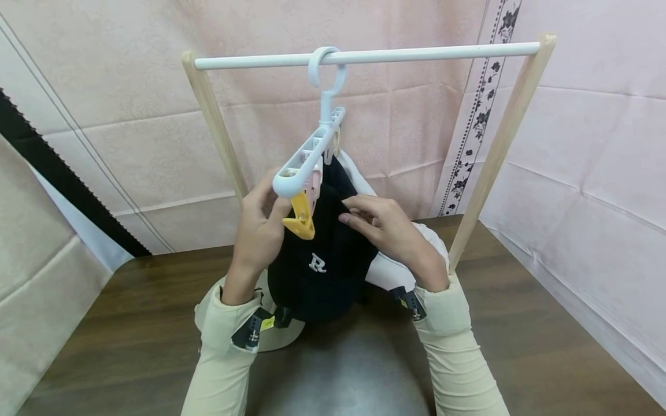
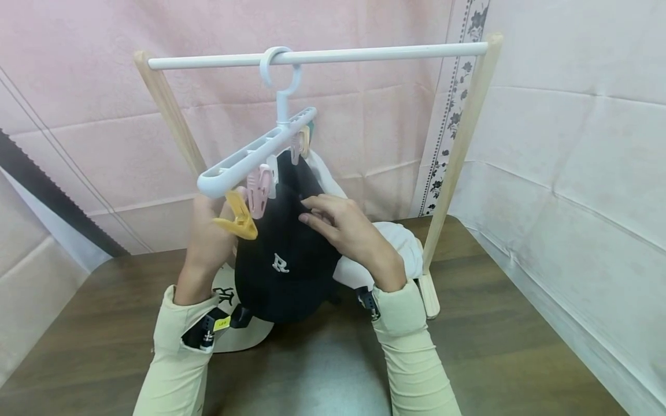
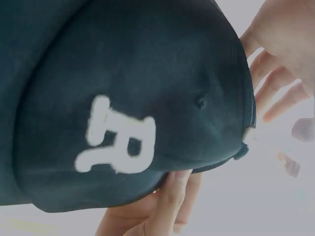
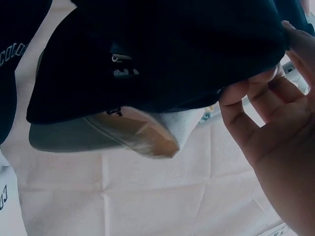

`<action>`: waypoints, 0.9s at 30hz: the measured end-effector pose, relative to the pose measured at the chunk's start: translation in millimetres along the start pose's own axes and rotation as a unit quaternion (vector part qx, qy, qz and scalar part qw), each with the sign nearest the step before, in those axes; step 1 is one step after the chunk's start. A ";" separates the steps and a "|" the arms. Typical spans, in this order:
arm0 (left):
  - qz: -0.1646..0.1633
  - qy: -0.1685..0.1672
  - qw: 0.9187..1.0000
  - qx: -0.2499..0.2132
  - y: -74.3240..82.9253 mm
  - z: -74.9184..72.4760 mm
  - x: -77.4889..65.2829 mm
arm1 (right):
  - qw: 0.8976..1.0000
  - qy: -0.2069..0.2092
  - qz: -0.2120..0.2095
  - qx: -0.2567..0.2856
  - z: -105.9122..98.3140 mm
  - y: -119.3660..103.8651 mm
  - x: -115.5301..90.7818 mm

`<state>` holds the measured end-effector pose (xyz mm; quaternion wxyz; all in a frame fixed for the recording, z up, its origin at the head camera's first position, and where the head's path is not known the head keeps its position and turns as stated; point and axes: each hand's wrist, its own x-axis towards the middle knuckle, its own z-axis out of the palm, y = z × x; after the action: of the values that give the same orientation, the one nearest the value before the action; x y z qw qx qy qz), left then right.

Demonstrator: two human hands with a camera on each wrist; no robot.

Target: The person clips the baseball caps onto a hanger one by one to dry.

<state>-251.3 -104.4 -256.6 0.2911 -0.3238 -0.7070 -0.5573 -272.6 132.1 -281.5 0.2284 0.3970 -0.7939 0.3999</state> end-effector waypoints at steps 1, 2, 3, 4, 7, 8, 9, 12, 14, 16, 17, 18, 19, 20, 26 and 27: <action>-0.006 -0.003 1.000 0.010 -0.6 0.5 -0.2 | 1.000 0.002 -0.005 -0.003 0.7 -0.3 0.7; -0.015 -0.006 1.000 0.023 -1.6 1.1 -0.6 | 1.000 0.002 -0.009 -0.004 1.6 -0.4 1.2; -0.023 -0.009 0.999 0.032 -3.2 1.9 -0.7 | 1.000 0.001 -0.013 -0.006 2.4 -0.5 1.6; -0.030 -0.009 0.999 0.043 -5.5 2.7 -0.9 | 1.000 0.000 -0.015 -0.007 3.2 -0.4 1.9; -0.035 -0.010 0.998 0.061 -11.8 4.5 0.1 | 1.000 -0.011 -0.014 -0.014 4.7 0.7 1.7; -0.028 -0.009 0.997 0.067 -13.4 4.9 0.9 | 1.000 -0.014 -0.011 -0.016 4.7 1.3 1.4; -0.019 -0.008 0.997 0.068 -15.0 5.0 1.9 | 1.000 -0.016 -0.007 -0.019 4.4 2.2 0.9; 0.004 -0.007 0.997 0.074 -18.3 3.3 3.3 | 1.000 -0.012 0.010 -0.025 2.3 6.1 -0.9; 0.004 -0.007 0.998 0.068 -19.8 2.8 3.1 | 0.999 -0.001 0.023 -0.025 -0.7 10.0 -3.6; -0.007 -0.009 0.998 0.066 -21.7 1.4 2.5 | 0.999 0.011 0.033 -0.025 -3.7 14.3 -6.3; -0.014 -0.007 0.998 0.067 -22.6 0.6 2.1 | 0.999 0.017 0.038 -0.023 -5.1 16.6 -7.5; -0.023 -0.004 0.997 0.069 -22.6 -0.2 1.8 | 0.999 0.024 0.042 -0.024 -6.4 19.0 -8.6; -0.027 -0.004 0.997 0.069 -22.8 -1.4 1.7 | 0.998 0.032 0.049 -0.022 -7.5 21.6 -9.5; -0.026 -0.003 0.997 0.068 -23.6 -2.8 1.4 | 0.997 0.041 0.060 -0.019 -8.6 24.2 -10.5; -0.027 0.004 0.999 0.018 -24.1 -11.2 -0.9 | 0.978 0.145 0.148 0.007 -14.2 42.6 -14.7; -0.027 0.005 1.000 0.011 -23.9 -12.0 -0.9 | 0.973 0.165 0.163 0.011 -15.6 45.7 -16.0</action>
<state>-268.8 -120.3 -269.1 0.2833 -0.2983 -0.7199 -0.5590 -299.9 168.7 -304.2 0.2833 0.1939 -0.7948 0.5005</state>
